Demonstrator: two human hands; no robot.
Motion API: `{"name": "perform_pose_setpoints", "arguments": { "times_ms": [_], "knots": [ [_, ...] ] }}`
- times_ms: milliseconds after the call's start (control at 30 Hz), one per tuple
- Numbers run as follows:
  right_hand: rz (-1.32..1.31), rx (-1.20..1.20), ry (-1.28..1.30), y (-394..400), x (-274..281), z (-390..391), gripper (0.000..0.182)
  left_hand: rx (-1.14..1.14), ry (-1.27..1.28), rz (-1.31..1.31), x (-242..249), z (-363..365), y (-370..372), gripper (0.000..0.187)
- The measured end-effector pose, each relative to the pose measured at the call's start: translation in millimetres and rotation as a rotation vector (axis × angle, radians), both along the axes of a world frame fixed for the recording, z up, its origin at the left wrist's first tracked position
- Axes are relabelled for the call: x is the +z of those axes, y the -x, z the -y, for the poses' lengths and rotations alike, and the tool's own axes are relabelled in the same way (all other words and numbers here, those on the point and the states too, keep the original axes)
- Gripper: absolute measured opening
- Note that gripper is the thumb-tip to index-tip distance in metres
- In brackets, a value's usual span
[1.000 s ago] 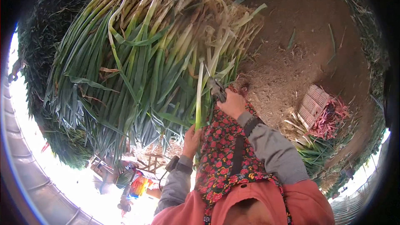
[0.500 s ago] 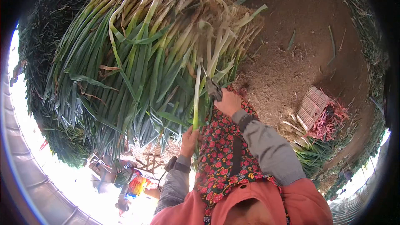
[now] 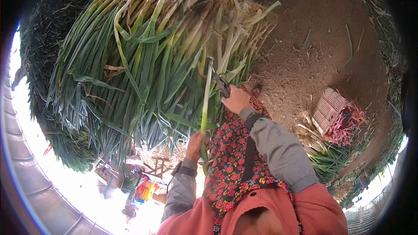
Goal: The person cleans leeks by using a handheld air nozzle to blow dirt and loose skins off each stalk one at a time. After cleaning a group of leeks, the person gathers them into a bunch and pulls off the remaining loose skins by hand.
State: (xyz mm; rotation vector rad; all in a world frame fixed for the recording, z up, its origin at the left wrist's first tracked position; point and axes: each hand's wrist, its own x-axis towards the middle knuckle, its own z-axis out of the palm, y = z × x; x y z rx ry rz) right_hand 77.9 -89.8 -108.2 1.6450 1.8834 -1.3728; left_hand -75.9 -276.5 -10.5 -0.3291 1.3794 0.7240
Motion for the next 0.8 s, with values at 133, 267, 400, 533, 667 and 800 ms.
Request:
{"name": "perform_pose_setpoints", "arguments": {
  "times_ms": [133,267,400,533,667,800],
  "knots": [
    [0.019,-0.027,0.002,-10.5,25.8,16.7,0.043,0.023,0.007,0.019,1.7,-3.2,0.5,0.038],
    [0.057,-0.094,-0.019,-11.6,13.0,0.4,0.048,-0.041,-0.035,0.005,13.3,-5.7,-2.9,0.040],
    [-0.031,-0.211,-0.168,-35.8,41.4,-7.9,0.062,-0.162,-0.144,-0.164,53.4,-26.2,-15.4,0.037],
    [0.008,-0.234,-0.168,-79.6,55.9,-3.7,0.073,-0.419,-0.337,-0.279,49.9,-93.1,-9.9,0.044],
    [0.022,-0.317,0.034,-98.9,35.0,-8.6,0.081,-0.703,-0.535,-0.797,-58.8,-147.4,-19.0,0.033],
    [-0.079,-0.132,-0.051,-89.3,54.7,-5.2,0.072,-0.883,-0.505,-1.147,-152.2,-132.8,-2.7,0.033]
  ]
}}
